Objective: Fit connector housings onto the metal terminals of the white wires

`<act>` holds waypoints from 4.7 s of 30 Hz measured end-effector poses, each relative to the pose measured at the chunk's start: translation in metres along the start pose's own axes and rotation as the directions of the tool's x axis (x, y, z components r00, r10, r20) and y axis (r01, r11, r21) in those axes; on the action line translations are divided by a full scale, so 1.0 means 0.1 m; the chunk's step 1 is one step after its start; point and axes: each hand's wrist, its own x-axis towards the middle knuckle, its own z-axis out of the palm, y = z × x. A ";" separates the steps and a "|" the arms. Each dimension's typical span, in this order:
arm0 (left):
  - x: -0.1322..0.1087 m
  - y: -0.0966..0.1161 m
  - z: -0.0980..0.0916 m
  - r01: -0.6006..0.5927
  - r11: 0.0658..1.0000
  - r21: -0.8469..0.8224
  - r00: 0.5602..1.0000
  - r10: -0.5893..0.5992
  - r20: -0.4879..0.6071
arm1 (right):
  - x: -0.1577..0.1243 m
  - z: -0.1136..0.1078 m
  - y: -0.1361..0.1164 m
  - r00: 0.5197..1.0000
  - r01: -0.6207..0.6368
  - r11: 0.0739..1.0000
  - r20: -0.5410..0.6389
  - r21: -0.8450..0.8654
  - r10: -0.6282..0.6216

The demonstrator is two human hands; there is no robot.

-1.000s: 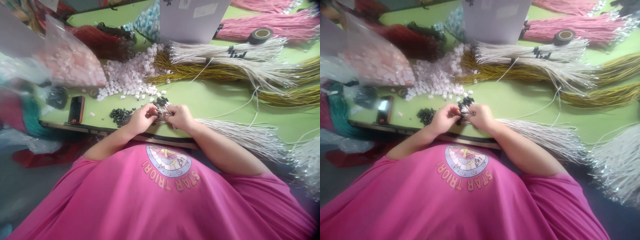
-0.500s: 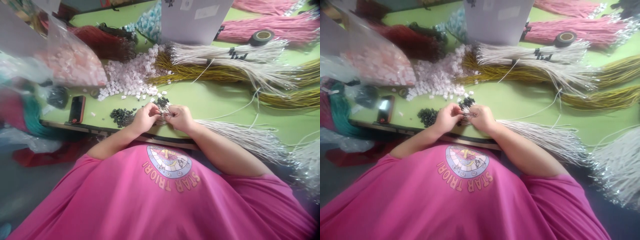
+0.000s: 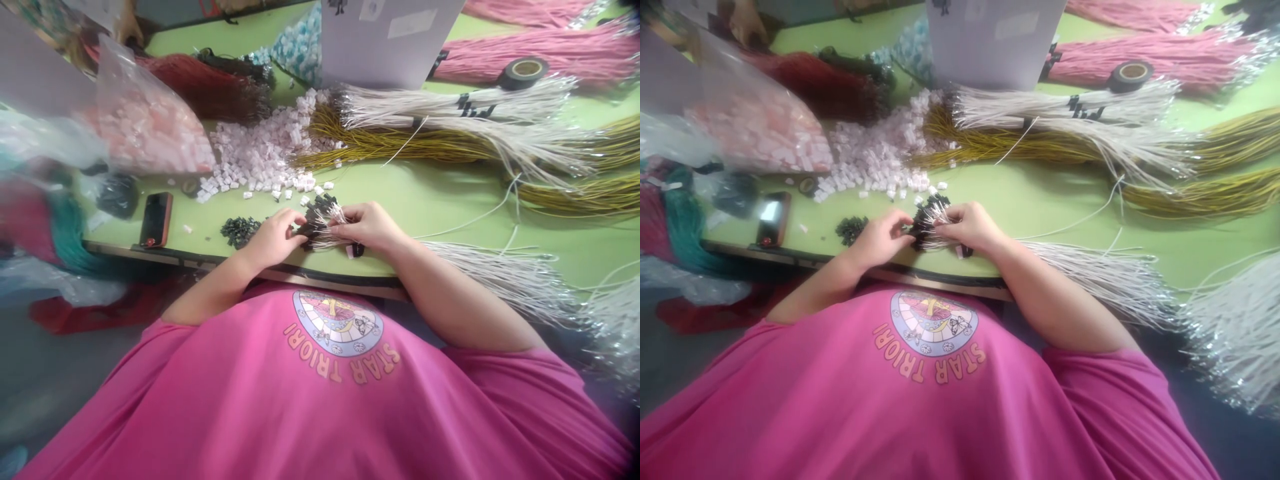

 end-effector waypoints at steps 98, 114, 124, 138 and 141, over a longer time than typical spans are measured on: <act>0.14 -0.03 -0.21 0.228 0.848 -0.478 0.962 -0.119 0.247 | -0.01 0.03 -0.05 0.996 -0.039 0.998 0.077 -0.040 0.042; 0.20 -0.02 0.27 0.295 0.598 -0.745 0.955 -0.216 0.204 | -0.01 0.01 -0.08 0.991 0.013 0.998 0.130 -0.062 -0.005; 0.16 0.06 0.25 0.230 0.770 -0.595 0.973 -0.181 0.143 | 0.01 0.02 -0.06 0.991 0.009 0.995 0.131 -0.096 0.003; 0.12 -0.16 -0.04 -0.033 0.999 -0.022 0.992 0.030 -0.122 | 0.02 0.00 0.00 0.999 -0.024 1.000 0.027 0.011 0.024; 0.21 -0.40 -0.16 0.123 0.982 0.140 0.991 -0.115 -0.068 | 0.03 0.00 0.01 0.997 -0.077 0.995 0.032 0.062 0.076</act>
